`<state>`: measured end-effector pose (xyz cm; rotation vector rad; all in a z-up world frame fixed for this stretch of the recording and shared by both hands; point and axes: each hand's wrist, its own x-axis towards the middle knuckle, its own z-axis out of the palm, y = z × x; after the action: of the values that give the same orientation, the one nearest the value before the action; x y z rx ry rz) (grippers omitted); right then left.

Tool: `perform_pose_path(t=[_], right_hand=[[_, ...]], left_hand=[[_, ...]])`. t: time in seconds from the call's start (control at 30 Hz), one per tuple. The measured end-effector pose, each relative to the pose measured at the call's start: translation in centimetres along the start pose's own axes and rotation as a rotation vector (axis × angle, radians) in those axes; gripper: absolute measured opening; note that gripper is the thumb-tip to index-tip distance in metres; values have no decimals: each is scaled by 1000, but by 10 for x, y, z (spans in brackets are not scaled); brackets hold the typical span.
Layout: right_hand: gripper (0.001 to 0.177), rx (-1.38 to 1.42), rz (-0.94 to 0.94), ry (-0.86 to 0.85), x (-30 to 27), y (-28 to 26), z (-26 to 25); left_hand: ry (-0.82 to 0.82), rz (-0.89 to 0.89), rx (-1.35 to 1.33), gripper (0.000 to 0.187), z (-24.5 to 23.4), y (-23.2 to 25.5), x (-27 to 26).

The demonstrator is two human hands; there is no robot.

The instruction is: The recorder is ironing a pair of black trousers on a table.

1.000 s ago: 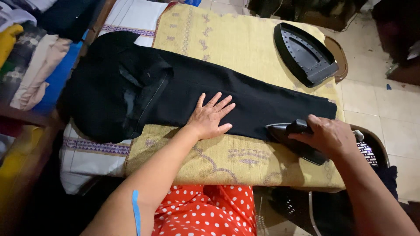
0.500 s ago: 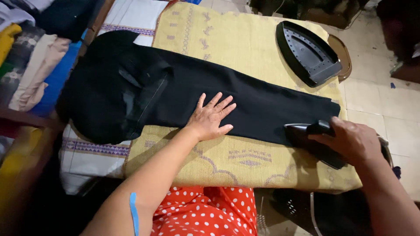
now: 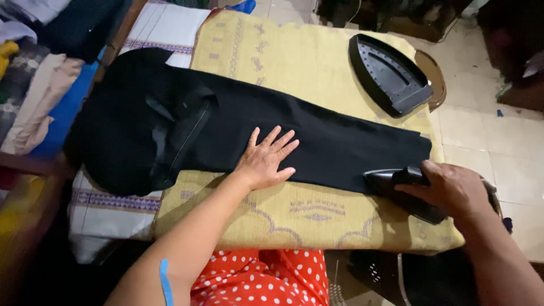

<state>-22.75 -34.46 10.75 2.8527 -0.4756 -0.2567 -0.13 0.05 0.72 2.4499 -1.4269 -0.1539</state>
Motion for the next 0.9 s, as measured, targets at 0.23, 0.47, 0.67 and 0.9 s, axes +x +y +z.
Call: perform_pose_path(t=[0.23, 0.47, 0.67, 0.9], right_hand=[[65, -12, 44, 8, -5, -7, -7], [66, 1, 31, -68, -3, -10, -6], [64, 20, 42, -125, -2, -21, -17], [66, 59, 128, -46, 4, -30, -18]], left_hand=[[-24, -19, -12, 78, 0, 2, 1], [-66, -38, 6, 78, -3, 5, 0], [-47, -32, 7, 78, -2, 2, 1], [-54, -34, 5, 78, -3, 4, 0]])
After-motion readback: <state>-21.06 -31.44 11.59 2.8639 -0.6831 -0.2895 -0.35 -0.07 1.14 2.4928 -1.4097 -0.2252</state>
